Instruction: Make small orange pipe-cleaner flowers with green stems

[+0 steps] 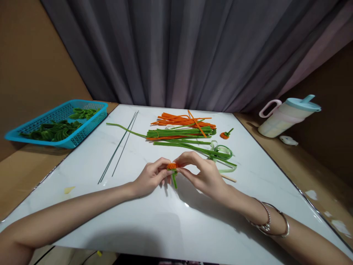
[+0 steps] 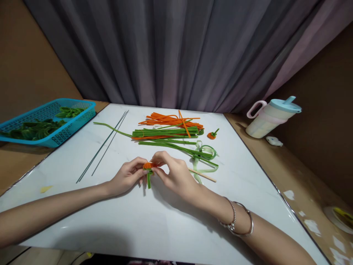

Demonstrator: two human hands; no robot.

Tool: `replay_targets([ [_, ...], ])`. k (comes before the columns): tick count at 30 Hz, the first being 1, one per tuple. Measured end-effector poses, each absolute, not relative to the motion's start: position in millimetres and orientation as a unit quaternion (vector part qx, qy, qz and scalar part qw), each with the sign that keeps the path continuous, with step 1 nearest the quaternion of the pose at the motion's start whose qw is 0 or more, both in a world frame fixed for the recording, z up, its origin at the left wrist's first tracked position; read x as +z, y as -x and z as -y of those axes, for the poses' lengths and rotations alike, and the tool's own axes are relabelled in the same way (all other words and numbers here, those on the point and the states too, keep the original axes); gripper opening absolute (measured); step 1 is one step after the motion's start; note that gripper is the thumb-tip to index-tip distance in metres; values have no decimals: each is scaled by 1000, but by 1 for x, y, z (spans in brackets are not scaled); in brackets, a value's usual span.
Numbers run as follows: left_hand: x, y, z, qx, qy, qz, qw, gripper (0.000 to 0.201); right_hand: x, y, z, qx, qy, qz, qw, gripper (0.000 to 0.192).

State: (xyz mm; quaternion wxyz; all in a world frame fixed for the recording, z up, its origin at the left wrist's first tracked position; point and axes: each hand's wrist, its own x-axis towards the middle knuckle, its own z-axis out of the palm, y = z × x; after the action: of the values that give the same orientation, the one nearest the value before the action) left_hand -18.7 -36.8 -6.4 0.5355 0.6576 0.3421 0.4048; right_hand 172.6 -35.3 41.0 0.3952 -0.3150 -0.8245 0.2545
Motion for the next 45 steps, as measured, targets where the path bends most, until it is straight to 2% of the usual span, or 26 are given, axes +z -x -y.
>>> replay_targets([
  [5,-7,19,38,404,-662,-340,531,15,41,-175,36,253,321,840,355,34],
  [10,-6,19,39,402,-676,-339,517,13,41,-174,39,234,334,840,358,36],
  [17,-10,20,40,400,-723,-324,462,9,45,-174,39,278,349,831,333,39],
  [20,-11,21,41,400,-739,-313,443,9,49,-178,32,322,338,832,302,37],
  [24,-10,21,41,388,-769,-297,412,15,58,-184,25,324,293,866,242,15],
  [30,-11,21,41,377,-792,-286,385,17,70,-187,29,321,258,901,133,26],
  [45,-11,22,42,376,-816,-272,345,16,59,-184,32,276,302,899,154,27],
])
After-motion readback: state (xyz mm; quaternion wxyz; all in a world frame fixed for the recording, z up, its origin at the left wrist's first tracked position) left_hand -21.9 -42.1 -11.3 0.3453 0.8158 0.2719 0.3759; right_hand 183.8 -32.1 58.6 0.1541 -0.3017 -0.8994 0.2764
